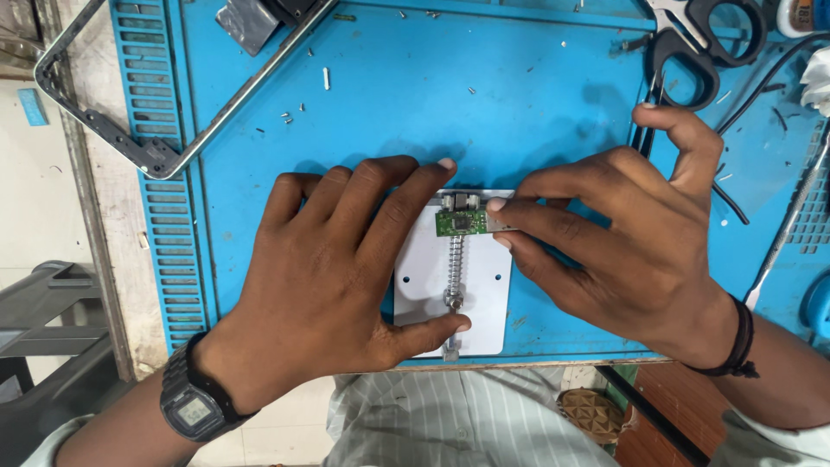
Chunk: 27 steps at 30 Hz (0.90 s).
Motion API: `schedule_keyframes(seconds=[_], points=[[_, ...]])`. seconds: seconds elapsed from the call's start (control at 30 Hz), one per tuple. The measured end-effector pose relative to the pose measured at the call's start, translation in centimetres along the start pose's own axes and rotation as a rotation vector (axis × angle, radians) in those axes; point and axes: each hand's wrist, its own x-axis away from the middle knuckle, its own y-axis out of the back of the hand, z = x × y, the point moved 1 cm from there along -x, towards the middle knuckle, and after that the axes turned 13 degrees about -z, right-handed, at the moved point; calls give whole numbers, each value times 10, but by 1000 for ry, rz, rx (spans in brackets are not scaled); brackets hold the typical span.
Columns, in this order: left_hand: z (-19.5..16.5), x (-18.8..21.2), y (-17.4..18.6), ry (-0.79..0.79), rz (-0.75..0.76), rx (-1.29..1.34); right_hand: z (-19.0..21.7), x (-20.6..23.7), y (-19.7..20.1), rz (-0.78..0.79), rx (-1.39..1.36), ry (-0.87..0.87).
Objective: The person wipes a small green circuit board with a pink cloth, then uses tweezers to pick at and adjust components on the board. They place the board into a spring-loaded white holder on the blue mat and press and reposition it while continuing to work on it with the tweezers.
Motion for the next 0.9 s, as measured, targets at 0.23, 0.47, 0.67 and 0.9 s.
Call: schedule_keyframes(seconds=[0.23, 0.47, 0.67, 0.9], points=[[0, 1, 0, -2, -11, 5, -3, 8, -2, 15, -257, -332], [0, 1, 0, -10, -11, -8, -6, 11, -4, 66, -288, -316], [0, 1, 0, -13, -5, -15, -3, 9, -3, 47, -257, -281], [0, 2, -1, -19, -10, -19, -1, 3, -3, -7, -228, -228]])
